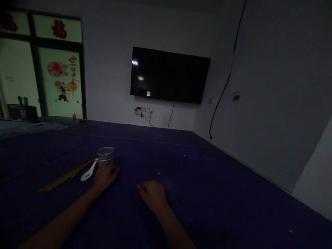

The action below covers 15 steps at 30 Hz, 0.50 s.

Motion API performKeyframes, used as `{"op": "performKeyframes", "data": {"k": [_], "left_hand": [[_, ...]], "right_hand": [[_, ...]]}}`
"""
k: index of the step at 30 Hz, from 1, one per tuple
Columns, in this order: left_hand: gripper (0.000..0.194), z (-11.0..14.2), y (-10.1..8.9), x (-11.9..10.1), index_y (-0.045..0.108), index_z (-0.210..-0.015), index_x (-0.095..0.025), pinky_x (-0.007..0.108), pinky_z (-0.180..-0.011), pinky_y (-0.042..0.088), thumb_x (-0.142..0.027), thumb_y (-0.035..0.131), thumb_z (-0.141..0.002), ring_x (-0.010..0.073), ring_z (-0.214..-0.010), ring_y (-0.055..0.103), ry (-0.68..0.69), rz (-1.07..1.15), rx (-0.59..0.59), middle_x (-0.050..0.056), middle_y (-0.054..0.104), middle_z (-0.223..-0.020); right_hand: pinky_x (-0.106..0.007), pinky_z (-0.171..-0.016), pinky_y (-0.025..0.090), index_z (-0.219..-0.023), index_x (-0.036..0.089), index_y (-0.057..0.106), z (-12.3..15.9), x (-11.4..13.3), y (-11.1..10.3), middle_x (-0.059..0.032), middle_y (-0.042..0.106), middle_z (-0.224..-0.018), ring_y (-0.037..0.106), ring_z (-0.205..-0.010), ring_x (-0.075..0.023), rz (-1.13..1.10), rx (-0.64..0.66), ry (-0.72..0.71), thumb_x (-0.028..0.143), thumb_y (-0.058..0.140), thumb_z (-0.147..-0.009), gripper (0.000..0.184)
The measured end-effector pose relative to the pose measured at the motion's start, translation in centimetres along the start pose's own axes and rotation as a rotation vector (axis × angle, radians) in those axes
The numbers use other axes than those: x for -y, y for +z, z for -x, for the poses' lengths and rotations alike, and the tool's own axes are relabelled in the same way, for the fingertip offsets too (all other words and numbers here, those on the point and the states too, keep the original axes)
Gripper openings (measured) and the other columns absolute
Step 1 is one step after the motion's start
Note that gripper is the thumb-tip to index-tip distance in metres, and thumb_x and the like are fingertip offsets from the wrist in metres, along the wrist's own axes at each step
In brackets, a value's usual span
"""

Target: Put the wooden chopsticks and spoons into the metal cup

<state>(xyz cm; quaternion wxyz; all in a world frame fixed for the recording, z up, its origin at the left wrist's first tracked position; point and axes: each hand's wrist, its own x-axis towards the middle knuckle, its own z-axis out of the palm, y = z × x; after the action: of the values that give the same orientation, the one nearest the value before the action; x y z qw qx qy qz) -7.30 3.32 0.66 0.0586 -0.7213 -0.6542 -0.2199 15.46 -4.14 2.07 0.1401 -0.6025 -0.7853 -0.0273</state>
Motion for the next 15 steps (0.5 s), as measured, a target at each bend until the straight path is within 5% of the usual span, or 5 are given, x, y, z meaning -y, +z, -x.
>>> {"op": "performKeyframes", "data": {"k": [15], "left_hand": [[0.038, -1.3, -0.1, 2.5, 0.067, -0.088, -0.017, 0.029, -0.076, 0.043, -0.039, 0.036, -0.088, 0.0211, -0.089, 0.061, 0.01, 0.065, -0.061, 0.008, 0.069, -0.094]], "right_hand": [[-0.023, -0.052, 0.029, -0.069, 0.021, 0.066, 0.1, 0.0, 0.1, -0.0035, 0.069, -0.07, 0.063, -0.066, -0.0149, 0.022, -0.005, -0.019, 0.044, 0.038, -0.092, 0.043]]}}
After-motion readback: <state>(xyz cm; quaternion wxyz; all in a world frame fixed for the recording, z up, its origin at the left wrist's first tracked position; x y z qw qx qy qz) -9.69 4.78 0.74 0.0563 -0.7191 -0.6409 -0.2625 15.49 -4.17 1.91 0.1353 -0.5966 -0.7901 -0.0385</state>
